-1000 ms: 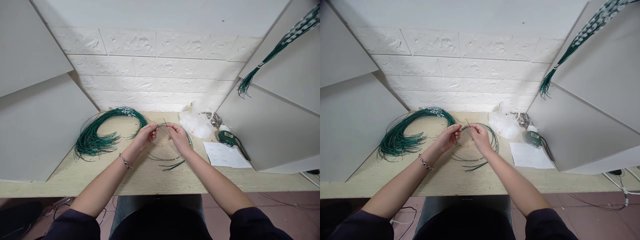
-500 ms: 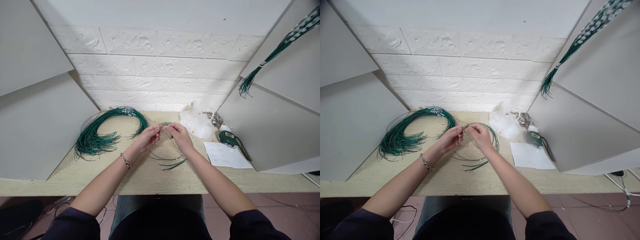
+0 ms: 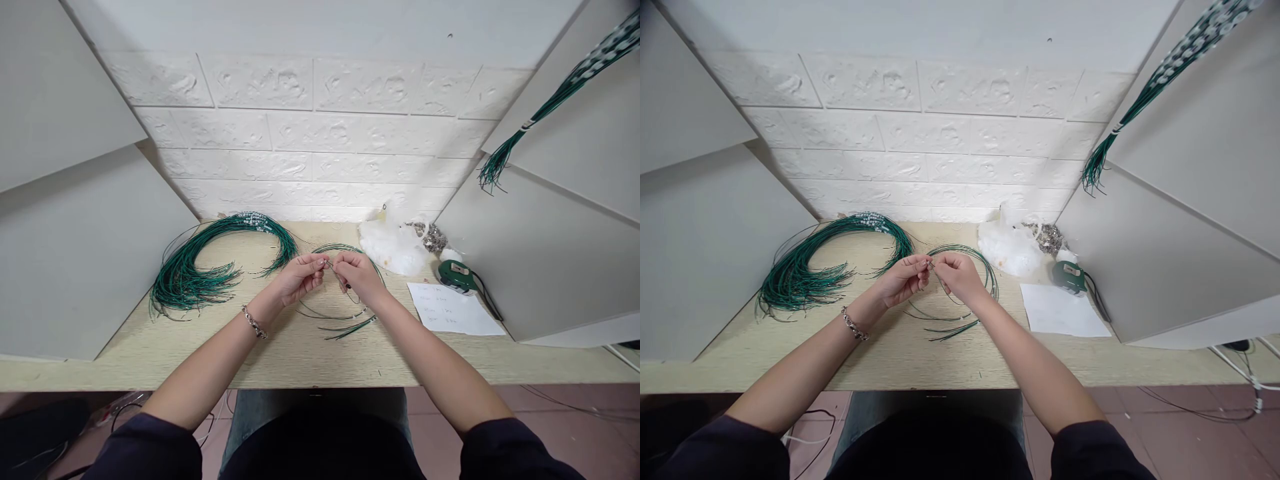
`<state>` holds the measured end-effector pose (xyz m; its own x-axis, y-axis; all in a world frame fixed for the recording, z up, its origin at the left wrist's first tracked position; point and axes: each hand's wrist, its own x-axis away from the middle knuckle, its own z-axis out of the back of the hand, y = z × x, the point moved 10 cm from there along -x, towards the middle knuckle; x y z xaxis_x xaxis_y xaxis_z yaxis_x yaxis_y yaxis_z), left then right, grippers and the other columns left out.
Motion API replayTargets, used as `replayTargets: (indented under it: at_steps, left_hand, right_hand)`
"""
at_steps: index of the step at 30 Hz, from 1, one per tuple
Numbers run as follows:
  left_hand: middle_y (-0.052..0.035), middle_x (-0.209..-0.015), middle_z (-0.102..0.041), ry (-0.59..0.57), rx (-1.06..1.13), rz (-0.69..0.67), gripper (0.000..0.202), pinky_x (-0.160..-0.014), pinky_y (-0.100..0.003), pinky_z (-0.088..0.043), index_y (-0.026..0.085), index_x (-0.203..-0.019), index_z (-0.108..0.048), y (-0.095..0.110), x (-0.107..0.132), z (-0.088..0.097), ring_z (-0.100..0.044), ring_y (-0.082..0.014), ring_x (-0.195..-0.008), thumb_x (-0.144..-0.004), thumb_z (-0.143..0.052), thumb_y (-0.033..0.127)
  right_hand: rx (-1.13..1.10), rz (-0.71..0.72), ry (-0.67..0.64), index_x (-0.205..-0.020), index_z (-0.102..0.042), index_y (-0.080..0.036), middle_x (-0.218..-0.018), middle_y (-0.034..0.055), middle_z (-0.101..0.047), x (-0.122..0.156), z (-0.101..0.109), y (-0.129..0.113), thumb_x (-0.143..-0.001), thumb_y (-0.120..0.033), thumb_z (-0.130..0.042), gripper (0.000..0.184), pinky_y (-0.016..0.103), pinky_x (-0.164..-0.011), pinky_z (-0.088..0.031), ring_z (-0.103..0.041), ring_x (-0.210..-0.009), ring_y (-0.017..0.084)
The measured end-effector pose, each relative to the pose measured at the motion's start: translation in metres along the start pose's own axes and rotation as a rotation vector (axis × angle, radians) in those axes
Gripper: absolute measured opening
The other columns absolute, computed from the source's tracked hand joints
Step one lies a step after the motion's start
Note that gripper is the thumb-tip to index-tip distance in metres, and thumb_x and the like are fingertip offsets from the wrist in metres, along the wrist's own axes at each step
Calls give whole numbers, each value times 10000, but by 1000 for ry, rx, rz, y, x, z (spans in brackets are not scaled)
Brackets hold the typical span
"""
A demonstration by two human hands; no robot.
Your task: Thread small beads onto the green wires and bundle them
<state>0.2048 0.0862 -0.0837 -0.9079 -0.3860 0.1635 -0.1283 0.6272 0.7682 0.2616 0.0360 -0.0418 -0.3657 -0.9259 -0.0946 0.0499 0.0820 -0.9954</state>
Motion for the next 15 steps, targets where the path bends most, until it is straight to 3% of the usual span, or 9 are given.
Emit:
replayTargets:
  at_steps: [15]
  left_hand:
    - [8,-586,-597,-40,6,-8,150,-451,-104,-439,100,-747,-638,1,0,-4,-537,-33,-463,-620,-713,131]
  right_hand:
    - [-8,11,-16,-532,-438,-179,-376,-77,-360,0,-2,1,-634,-207,-434,106,183,-318,-254,-326,-319,55]
